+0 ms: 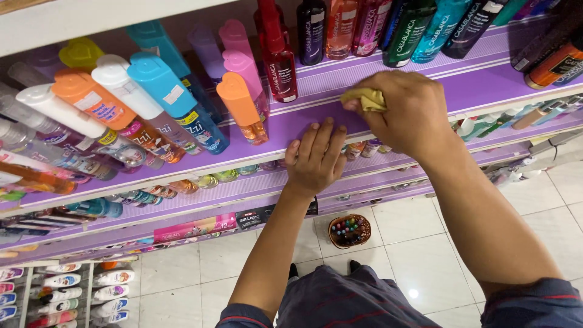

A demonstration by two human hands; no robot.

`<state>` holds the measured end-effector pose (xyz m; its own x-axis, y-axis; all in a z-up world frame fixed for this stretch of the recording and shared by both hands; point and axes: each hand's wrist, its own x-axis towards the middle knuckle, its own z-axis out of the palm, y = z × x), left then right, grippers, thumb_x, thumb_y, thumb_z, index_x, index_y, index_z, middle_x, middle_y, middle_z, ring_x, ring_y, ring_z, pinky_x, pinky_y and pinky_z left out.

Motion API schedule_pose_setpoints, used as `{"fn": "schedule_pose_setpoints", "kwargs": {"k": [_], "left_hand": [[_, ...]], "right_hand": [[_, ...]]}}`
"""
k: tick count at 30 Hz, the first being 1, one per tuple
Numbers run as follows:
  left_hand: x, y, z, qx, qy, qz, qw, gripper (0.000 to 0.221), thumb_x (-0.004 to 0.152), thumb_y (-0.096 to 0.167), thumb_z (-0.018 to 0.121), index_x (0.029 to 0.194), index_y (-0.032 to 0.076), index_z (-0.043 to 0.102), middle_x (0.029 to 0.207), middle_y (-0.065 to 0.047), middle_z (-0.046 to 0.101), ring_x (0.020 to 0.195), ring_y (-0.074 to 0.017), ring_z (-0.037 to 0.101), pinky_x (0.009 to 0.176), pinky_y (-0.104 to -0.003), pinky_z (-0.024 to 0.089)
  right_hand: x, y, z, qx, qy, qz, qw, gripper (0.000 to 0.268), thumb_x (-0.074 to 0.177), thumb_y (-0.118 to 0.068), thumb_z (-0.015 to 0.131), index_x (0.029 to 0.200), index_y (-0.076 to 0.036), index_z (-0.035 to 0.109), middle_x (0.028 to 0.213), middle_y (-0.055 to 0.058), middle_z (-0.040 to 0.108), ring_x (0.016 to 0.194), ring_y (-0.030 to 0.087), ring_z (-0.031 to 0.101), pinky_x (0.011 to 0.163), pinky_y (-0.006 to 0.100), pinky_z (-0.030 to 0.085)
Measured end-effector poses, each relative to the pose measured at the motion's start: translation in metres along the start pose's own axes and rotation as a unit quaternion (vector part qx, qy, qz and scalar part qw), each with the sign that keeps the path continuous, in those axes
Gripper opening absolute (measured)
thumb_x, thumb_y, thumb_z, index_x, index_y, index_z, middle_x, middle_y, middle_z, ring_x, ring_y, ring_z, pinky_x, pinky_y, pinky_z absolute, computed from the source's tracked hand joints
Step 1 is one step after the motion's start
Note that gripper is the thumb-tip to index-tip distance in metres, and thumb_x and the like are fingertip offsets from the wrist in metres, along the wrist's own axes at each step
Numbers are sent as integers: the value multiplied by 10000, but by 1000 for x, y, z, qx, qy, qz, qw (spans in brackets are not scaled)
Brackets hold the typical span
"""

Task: Wiping down a store shelf and then cleaning a small pink product bottle with a yellow cloth while sitting on the floor.

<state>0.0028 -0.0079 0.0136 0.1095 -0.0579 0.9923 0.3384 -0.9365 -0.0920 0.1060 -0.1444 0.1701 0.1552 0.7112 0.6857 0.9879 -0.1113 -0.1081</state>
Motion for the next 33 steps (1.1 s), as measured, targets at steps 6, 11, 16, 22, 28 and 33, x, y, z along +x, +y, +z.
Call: {"fn": "schedule_pose_setpoints", "kwargs": {"k": [6,11,16,22,28,33], "left_hand": [[18,-6,-46,-22,-213,26,977,523,923,277,618,1436,174,607,1459,-36,615,1335,-180,556,1173,-408,173],[17,-9,-49,-27,-232,26,972,542,921,282,638,1449,169,592,1485,-37,599,1367,-178,534,1176,-414,192],[18,-10,-46,-22,-213,32,976,499,946,285,610,1433,182,616,1482,-21,605,1374,-170,524,1197,-414,165],[11,-6,-35,-33,-179,17,983,438,945,247,606,1376,178,651,1432,-6,634,1327,-167,557,1173,-418,174],[6,-1,-24,-15,-137,-6,990,448,845,181,607,1287,188,683,1363,14,659,1266,-163,561,1163,-390,183],[-2,2,-13,18,-85,-11,996,365,879,200,608,1240,220,655,1315,40,665,1245,-175,541,1189,-442,149]], "right_hand": [[38,-14,21,-61,57,-105,991,184,943,-189,887,1023,-76,766,964,34,782,850,225,744,775,355,547],[31,-17,25,-13,11,-51,999,186,938,-150,880,994,-41,740,908,87,751,749,260,688,642,365,515],[16,-24,5,67,2,-32,997,208,828,71,846,967,-32,730,916,77,757,742,221,670,633,337,501],[-26,-19,-24,103,-30,34,994,200,865,2,833,1038,28,735,909,128,706,755,276,616,695,380,497],[-93,17,-34,241,-30,-11,970,403,842,-330,757,1051,10,700,1070,165,761,1119,334,733,1078,493,569],[-217,43,-19,507,124,166,837,532,1028,-576,595,1228,-84,550,1144,187,721,998,311,790,898,388,711]]}}
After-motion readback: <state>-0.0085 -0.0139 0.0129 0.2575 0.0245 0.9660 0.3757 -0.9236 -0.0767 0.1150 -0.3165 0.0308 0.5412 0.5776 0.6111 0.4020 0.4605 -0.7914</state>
